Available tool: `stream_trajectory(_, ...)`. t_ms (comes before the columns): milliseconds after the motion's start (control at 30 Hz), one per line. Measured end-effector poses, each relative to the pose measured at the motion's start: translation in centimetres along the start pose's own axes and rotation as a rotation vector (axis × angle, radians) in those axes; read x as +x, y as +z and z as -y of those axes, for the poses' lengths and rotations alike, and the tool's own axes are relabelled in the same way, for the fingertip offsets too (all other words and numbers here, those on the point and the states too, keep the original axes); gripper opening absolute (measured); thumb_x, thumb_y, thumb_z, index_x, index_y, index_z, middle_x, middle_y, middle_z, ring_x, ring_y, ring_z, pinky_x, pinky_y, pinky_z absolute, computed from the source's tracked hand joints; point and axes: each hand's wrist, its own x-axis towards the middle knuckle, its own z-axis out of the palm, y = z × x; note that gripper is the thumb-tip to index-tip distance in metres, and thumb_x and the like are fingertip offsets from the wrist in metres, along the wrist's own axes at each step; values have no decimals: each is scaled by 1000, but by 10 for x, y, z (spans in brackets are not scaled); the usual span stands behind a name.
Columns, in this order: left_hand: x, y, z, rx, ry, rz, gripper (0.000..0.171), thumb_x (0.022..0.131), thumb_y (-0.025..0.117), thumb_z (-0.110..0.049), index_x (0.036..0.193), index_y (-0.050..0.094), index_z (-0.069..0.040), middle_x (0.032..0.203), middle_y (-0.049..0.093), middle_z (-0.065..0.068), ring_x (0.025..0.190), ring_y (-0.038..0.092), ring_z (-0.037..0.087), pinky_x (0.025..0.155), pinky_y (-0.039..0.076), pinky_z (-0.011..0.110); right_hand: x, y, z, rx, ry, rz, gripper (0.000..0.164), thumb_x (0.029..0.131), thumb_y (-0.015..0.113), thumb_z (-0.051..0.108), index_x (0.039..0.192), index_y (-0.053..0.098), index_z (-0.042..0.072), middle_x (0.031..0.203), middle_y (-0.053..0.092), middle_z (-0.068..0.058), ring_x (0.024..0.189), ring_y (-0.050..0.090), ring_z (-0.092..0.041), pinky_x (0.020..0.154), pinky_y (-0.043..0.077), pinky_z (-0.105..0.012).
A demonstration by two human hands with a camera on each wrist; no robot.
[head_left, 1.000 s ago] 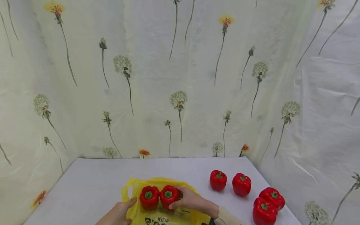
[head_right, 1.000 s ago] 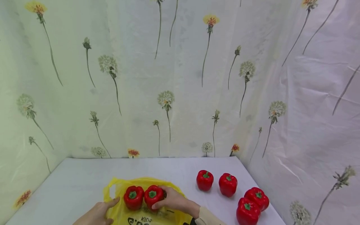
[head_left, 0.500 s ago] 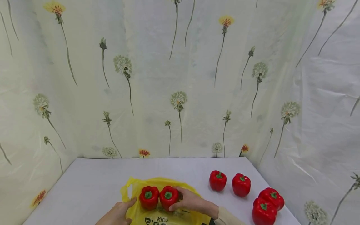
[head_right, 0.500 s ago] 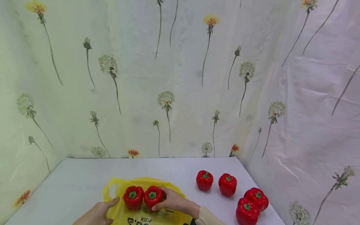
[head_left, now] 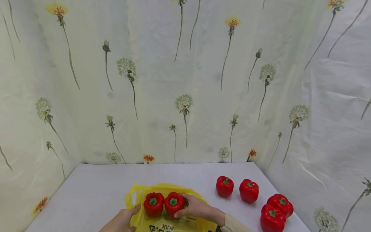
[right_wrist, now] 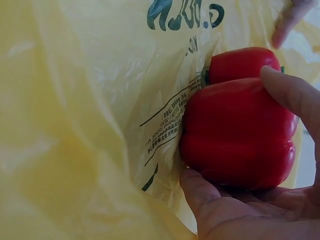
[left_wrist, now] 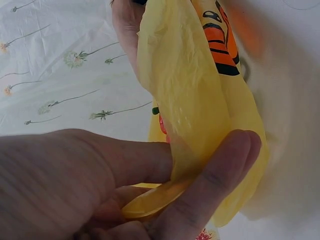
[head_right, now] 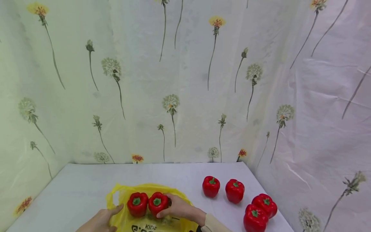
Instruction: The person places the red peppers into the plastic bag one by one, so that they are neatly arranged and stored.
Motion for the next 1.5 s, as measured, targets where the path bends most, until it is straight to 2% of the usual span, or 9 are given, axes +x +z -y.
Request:
stream_trajectory(167,-28,-14,-56,30,-5,-9,75,81,75,-13,143,39,6,73,58,-1,73,56,11,76,52,32,-1,-1,0,-1,16,4,62,81,78,22,134,50,11,128,60,-2,119,54,-25,101,46,-48)
stream_trajectory(333,-48,-25,-102,29,-60,-37,71,77,76,-5,138,44,10,91,68,11,77,57,15,80,54,39,-4,-2,1,15,21,13,65,81,78,21,137,48,8,130,59,-4,122,53,-28,101,47,-48)
stream_trajectory(433,-57,-30,-122,21,-69,-61,68,77,75,-1,135,45,13,105,68,21,81,57,20,82,53,45,-6,-3,2,34,10,21,65,82,77,19,138,47,7,132,58,-5,125,51,-30,101,47,-46)
stream_trajectory(633,-68,-35,-141,9,-56,-79,65,76,73,4,133,45,17,104,67,28,83,58,24,82,53,49,-11,-9,7,21,-19,63,70,85,74,21,144,40,7,142,50,-8,135,41,-35,107,40,-51)
stream_trajectory(700,-60,-29,-123,12,-54,-78,65,79,74,0,135,45,13,105,68,25,88,60,22,85,52,51,-12,-11,9,14,-33,77,72,86,73,21,146,37,6,147,44,-10,139,36,-37,110,35,-53)
stream_trajectory(867,-56,-27,-120,1,-75,-77,65,79,74,-1,136,46,12,114,65,27,102,62,27,90,49,57,-19,-14,15,17,-65,79,76,87,72,25,148,32,2,153,37,-13,142,32,-36,114,29,-53)
stream_trajectory(933,-65,-33,-138,3,-72,-80,64,76,74,4,133,46,16,115,63,32,102,62,32,89,48,59,-22,-16,17,22,-75,84,77,88,71,27,149,30,2,153,36,-13,142,31,-35,114,29,-52)
stream_trajectory(1300,-54,-26,-121,-19,-120,-96,66,75,76,2,134,48,11,131,54,32,115,58,39,91,47,59,-26,-29,22,-33,-72,21,77,89,70,30,149,31,4,154,35,-16,143,29,-37,113,31,-51)
stream_trajectory(1500,-25,-10,-55,46,-103,-52,74,78,79,-20,143,46,-6,139,54,19,115,60,19,90,52,48,-29,-34,24,-34,-77,19,75,88,69,31,149,33,5,153,36,-18,142,30,-39,112,32,-51)
